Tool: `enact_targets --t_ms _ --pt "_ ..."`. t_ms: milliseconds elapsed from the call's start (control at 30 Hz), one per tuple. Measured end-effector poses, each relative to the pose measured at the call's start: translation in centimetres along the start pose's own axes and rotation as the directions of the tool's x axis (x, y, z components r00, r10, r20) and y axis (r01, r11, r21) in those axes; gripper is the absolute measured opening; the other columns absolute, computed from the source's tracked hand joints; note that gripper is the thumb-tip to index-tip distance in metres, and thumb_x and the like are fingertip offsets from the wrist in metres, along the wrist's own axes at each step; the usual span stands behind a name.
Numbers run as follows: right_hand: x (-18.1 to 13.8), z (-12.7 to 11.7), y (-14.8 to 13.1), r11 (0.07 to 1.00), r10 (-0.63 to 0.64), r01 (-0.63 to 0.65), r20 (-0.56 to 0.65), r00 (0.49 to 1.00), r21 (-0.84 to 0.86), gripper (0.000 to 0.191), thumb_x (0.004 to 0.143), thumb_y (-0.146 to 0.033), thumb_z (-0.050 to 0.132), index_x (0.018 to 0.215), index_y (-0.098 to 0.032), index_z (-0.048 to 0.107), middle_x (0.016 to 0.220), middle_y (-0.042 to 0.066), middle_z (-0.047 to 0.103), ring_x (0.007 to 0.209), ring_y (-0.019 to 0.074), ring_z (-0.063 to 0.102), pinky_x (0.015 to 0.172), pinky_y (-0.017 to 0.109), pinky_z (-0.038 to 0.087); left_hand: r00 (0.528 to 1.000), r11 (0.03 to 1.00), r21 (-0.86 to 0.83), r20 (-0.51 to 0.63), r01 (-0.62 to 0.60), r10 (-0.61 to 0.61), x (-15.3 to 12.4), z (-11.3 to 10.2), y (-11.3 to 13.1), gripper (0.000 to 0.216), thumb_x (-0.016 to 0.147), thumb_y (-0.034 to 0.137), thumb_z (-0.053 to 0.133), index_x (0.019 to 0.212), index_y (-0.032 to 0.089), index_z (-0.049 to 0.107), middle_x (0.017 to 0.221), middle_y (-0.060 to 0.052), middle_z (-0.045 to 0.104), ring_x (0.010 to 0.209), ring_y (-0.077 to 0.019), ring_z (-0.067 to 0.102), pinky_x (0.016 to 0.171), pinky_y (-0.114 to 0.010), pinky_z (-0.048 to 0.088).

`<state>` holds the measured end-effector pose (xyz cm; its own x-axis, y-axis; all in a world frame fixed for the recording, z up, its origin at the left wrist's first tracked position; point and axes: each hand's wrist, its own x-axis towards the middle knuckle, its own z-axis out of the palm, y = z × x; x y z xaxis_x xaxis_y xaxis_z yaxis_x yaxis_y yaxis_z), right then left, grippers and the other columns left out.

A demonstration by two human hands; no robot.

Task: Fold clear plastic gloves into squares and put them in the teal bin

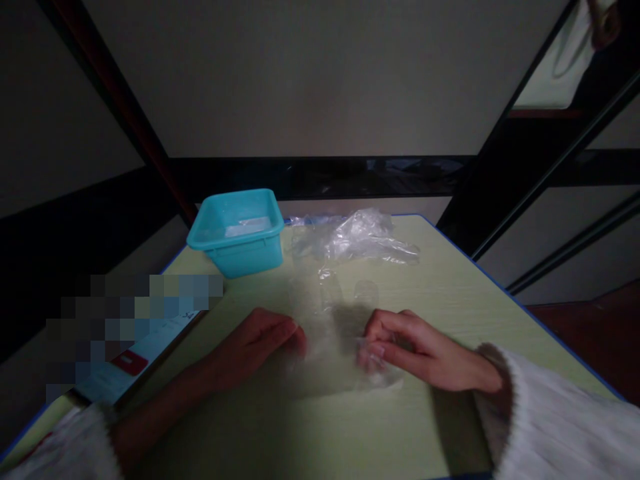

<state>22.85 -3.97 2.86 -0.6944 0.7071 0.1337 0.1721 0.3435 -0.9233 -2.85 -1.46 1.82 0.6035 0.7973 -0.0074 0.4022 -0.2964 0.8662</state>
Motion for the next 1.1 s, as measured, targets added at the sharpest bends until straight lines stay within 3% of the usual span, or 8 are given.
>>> enact_targets --t_ms 100,233,333,467,567,733,900,1100 --pt "0.2 0.0 0.3 0.981 0.073 -0.065 -0.038 0.997 0.184 0.02 0.091 -0.034 0.045 0.081 -0.016 0.044 0.075 0.005 0.064 0.062 0.0096 0.058 0.055 0.023 0.046 1.0 0.992 -0.129 -0.001 0.019 -0.019 0.1 0.0 -0.2 0.049 0.088 0.048 0.033 0.073 0.016 0.065 0.07 -0.003 0.067 0.064 -0.015 0.059 0.062 -0.024 0.044" --pt "0.5 -0.1 0.6 0.951 0.137 -0.094 -0.128 0.982 0.293 0.023 0.089 -0.039 0.048 0.081 -0.017 0.043 0.072 0.003 0.063 0.057 0.0096 0.059 0.051 0.023 0.046 1.0 0.976 -0.217 0.024 0.004 0.002 0.3 -0.2 -0.7 0.05 0.083 0.056 0.039 0.072 0.014 0.065 0.069 -0.004 0.067 0.062 -0.0147 0.058 0.06 -0.024 0.043" --pt "0.8 -0.2 1.0 0.962 0.156 -0.097 -0.222 0.962 0.255 0.025 0.087 -0.042 0.05 0.081 -0.018 0.044 0.065 0.0 0.06 0.054 0.01 0.057 0.048 0.022 0.044 0.998 0.978 -0.201 0.057 0.052 -0.041 0.4 -0.2 -0.8 0.04 0.079 0.049 0.048 0.07 0.014 0.065 0.07 -0.004 0.068 0.064 -0.0154 0.059 0.062 -0.024 0.044" --pt "1.3 -0.4 1.7 0.983 0.153 -0.102 -0.367 0.918 0.155 0.028 0.084 -0.045 0.053 0.079 -0.018 0.045 0.051 -0.008 0.047 0.04 0.0056 0.044 0.036 0.017 0.031 0.988 0.971 -0.184 0.023 0.156 -0.154 0.5 0.1 -0.1 0.021 0.068 0.035 0.061 0.066 0.015 0.06 0.063 -0.001 0.067 0.06 -0.0152 0.061 0.057 -0.023 0.045" --pt "1.6 -0.5 2.1 0.965 0.21 -0.139 -0.343 0.915 0.221 0.03 0.083 -0.048 0.052 0.079 -0.02 0.042 0.052 -0.006 0.054 0.039 0.0071 0.05 0.036 0.018 0.038 0.977 0.959 -0.19 0.0 0.21 -0.213 0.6 0.4 0.3 0.017 0.067 0.031 0.06 0.061 0.016 0.056 0.061 -0.001 0.067 0.058 -0.015 0.061 0.057 -0.023 0.045" --pt "1.6 -1.0 2.0 0.911 0.317 -0.21 -0.275 0.908 0.356 0.033 0.08 -0.047 0.055 0.091 -0.02 0.039 0.059 -0.002 0.064 0.046 0.0122 0.06 0.044 0.023 0.048 0.98 0.956 -0.237 -0.047 0.175 -0.191 0.9 0.6 0.1 0.02 0.072 0.034 0.056 0.062 0.017 0.05 0.06 0.0 0.066 0.057 -0.0134 0.06 0.054 -0.022 0.042" --pt "0.4 -1.5 1.3 0.92 0.297 -0.2 -0.266 0.917 0.336 0.05 0.073 -0.033 0.066 0.109 -0.02 0.033 0.066 -0.003 0.064 0.058 0.0131 0.063 0.053 0.025 0.048 0.981 0.952 -0.266 -0.076 0.153 -0.179 1.1 0.5 -0.2 0.023 0.073 0.035 0.057 0.062 0.017 0.048 0.058 0.002 0.064 0.053 -0.0111 0.058 0.052 -0.021 0.042" --pt "-0.8 -0.9 1.3 0.964 0.198 -0.121 -0.338 0.92 0.235 0.068 0.069 -0.022 0.068 0.122 -0.022 0.025 0.072 -0.003 0.06 0.068 0.0118 0.06 0.061 0.024 0.048 0.972 0.918 -0.349 -0.069 0.189 -0.226 1.4 0.6 -0.4 0.028 0.073 0.041 0.057 0.065 0.017 0.045 0.058 0.001 0.065 0.053 -0.0123 0.062 0.05 -0.02 0.043"
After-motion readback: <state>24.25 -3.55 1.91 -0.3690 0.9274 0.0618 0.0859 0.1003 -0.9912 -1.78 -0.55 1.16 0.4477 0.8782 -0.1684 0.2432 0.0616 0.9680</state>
